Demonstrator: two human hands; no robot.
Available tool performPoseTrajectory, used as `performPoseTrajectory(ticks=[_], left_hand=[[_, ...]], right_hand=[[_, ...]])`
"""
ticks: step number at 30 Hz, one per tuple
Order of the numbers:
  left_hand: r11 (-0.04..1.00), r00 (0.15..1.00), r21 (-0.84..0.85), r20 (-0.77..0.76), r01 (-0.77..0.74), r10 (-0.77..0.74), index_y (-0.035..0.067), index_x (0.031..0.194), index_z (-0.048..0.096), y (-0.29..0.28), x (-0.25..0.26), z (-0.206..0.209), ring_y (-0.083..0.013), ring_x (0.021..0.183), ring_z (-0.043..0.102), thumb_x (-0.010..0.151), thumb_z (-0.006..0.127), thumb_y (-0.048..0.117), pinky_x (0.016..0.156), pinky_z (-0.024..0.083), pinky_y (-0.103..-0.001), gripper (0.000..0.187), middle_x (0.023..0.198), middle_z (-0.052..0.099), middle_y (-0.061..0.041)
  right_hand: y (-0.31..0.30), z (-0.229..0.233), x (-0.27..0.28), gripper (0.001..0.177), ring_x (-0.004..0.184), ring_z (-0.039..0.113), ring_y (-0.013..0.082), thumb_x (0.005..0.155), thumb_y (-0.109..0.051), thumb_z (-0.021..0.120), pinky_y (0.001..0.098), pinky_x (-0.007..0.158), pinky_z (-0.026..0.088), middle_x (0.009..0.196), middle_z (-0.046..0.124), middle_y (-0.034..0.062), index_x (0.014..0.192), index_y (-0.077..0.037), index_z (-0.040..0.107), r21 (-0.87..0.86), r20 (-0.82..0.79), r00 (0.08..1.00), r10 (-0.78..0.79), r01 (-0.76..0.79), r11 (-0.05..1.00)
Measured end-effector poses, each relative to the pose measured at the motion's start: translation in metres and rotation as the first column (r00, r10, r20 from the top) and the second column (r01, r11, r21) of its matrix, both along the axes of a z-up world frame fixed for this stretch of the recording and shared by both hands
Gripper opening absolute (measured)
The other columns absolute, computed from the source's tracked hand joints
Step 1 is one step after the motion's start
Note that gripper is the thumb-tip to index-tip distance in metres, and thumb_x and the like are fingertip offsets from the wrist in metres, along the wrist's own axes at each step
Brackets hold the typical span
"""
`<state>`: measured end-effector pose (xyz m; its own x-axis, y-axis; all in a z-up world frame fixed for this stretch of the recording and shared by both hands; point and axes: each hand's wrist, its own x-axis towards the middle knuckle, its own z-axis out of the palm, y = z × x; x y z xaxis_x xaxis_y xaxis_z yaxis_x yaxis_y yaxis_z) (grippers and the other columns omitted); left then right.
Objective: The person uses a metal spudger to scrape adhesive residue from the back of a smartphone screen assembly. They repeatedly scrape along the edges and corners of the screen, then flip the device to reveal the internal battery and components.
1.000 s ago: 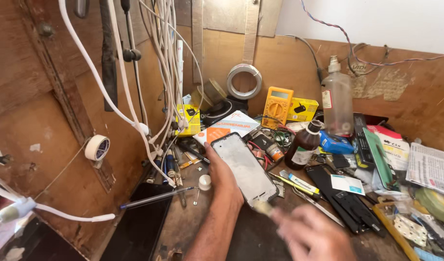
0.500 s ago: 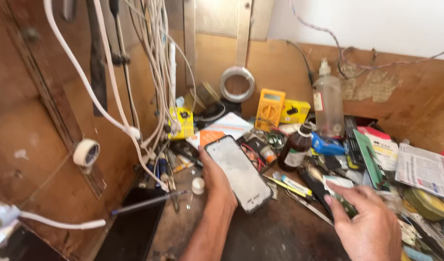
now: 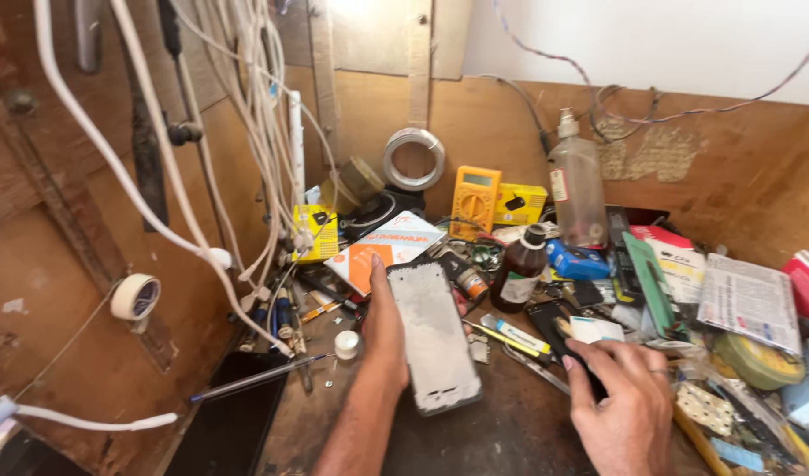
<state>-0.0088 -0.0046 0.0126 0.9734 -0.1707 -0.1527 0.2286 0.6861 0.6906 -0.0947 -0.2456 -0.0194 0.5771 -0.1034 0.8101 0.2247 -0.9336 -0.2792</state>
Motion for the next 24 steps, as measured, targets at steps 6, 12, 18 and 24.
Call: performPoseTrajectory(ticks=[6,12,18,24], left_hand=[[0.981,0.983,-0.081,-0.013,0.179,-0.181,-0.001,0.11,0.066,0.013,0.006,0.002,-0.0377,0.068,0.072,0.091,0.017,0.083,0.065,0.061,-0.052,0.099,0.08,0.071,-0.022],[0.986,0.987,-0.086,-0.056,0.144,-0.15,0.005,0.127,0.062,0.031,0.005,0.009,-0.0424,0.083,0.071,0.093,0.018,0.077,0.074,0.059,-0.056,0.091,0.097,0.073,-0.024],[0.993,0.988,-0.113,-0.156,-0.037,0.019,0.0,0.129,0.057,0.037,-0.002,0.017,-0.047,0.095,0.07,0.102,0.029,0.058,0.086,0.055,-0.065,0.07,0.115,0.067,-0.029],[0.979,0.968,-0.16,-0.237,-0.126,0.086,-0.009,0.128,0.057,0.055,0.012,0.005,-0.0419,0.107,0.072,0.099,0.049,0.008,0.097,0.056,-0.06,0.035,0.119,0.07,-0.03]], right_hand=[[0.004,0.013,0.0,0.017,0.097,0.063,0.028,0.08,-0.013,0.077,0.0397,0.088,0.05,0.092,0.072,0.0055,0.097,-0.011,0.08,0.006,-0.072,0.996,0.048,-0.047,0.999],[0.0,0.017,-0.002,0.017,0.096,0.061,0.0305,0.08,-0.011,0.075,0.0408,0.088,0.049,0.094,0.074,0.0083,0.096,-0.006,0.079,-0.008,-0.123,0.986,0.114,-0.116,0.993],[0.0,0.018,-0.004,0.017,0.094,0.061,0.0312,0.08,-0.011,0.076,0.0415,0.087,0.049,0.093,0.074,0.009,0.096,-0.006,0.079,-0.01,-0.131,0.984,0.121,-0.124,0.992],[0.006,0.024,-0.01,0.015,0.093,0.061,0.0306,0.081,-0.01,0.076,0.0412,0.086,0.048,0.092,0.073,0.0088,0.095,-0.005,0.078,0.006,-0.082,0.982,0.17,-0.17,0.985]])
